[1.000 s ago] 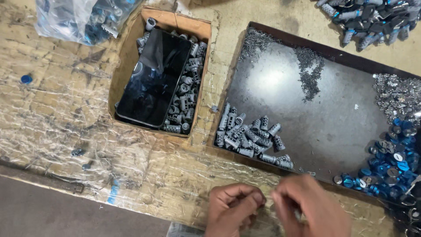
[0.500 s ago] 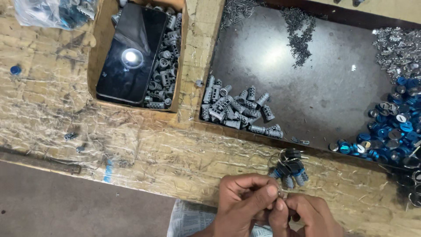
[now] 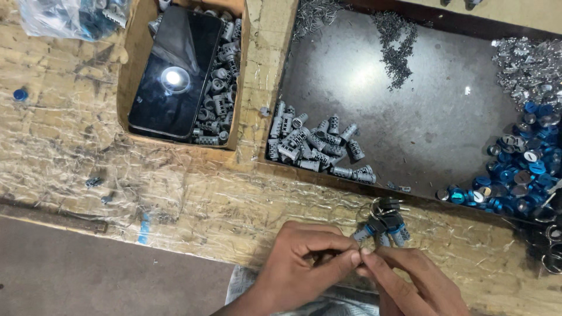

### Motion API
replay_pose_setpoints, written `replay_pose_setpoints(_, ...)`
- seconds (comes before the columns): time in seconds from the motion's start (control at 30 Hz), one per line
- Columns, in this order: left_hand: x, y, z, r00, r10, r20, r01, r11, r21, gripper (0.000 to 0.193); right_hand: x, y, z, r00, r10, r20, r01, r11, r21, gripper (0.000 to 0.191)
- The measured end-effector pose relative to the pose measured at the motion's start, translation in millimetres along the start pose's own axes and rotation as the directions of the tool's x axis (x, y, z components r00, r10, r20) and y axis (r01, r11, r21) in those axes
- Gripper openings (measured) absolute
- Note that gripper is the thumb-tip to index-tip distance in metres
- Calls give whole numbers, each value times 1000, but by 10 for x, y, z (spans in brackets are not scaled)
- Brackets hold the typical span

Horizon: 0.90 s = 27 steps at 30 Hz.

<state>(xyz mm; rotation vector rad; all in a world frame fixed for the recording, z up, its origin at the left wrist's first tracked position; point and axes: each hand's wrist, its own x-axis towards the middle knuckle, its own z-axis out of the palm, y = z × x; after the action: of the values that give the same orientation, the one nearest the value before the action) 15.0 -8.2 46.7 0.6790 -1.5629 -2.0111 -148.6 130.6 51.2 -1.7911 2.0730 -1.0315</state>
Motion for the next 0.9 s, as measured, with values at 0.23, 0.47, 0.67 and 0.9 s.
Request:
replay_pose_setpoints(0.23,31,-133,-109,983,-167,81,183,937,-297,8,91,241,-85,974,-60,219,27,988,149,50)
replay_pose_setpoints(0.47,-36,-433,28,912,-394,-114,267,780,-566,8,1193,189,-206,879,393,270,-383,919,-91,31)
replay_pose_setpoints(0.67,-3,-491,9,867,-478,-139,345,779,-523,9,1582,-183,-242,949,251,190,-185,933,-308,26)
replay_pose_setpoints(0.9,71,-372,91,897,-442,-3,340,694,-635,11,1237,212,-418,995,85,56,-11,641,-768,43)
